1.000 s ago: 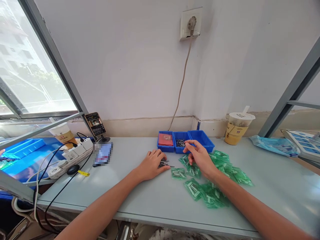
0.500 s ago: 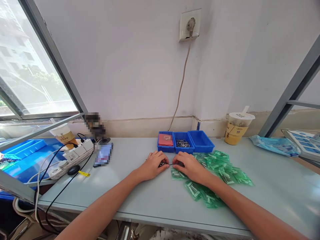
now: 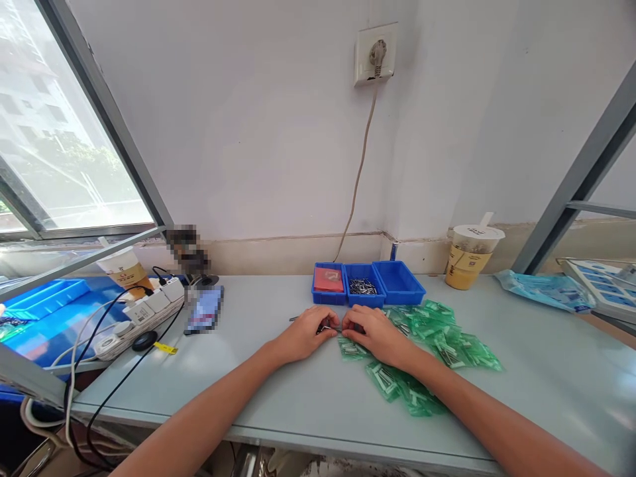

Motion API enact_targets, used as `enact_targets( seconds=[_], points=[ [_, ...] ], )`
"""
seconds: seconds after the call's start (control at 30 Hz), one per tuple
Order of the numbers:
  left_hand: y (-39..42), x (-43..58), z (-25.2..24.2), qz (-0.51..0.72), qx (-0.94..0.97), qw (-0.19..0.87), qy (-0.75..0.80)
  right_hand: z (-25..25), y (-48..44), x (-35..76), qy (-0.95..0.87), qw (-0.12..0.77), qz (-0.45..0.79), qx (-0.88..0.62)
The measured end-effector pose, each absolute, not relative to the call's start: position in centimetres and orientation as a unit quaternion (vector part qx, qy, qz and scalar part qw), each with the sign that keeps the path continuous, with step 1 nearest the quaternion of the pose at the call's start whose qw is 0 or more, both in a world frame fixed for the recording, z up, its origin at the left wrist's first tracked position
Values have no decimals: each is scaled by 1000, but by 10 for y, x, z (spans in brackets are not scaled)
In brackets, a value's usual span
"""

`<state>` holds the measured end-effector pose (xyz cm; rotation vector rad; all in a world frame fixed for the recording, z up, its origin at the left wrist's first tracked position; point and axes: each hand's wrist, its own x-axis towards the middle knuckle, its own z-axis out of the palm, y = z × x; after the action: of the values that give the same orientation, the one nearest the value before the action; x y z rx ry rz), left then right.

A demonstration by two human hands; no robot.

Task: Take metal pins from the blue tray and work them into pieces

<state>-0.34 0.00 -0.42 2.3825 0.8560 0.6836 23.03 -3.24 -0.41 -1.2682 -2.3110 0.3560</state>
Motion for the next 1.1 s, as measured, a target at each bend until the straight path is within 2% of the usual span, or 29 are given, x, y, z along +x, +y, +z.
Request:
enact_targets(
  seconds=[0.53,0.83,1.1],
  points=[
    [0,-2,-3,264,876,257,312,-2,-33,228,-843,254,104,-462],
    [0,-3,-4,257,885,243,303,5,-34,228,-798,320,187,-475],
    [0,-2,-3,256,888,236,299,6,-35,227,-787,336,195,-478]
  ],
)
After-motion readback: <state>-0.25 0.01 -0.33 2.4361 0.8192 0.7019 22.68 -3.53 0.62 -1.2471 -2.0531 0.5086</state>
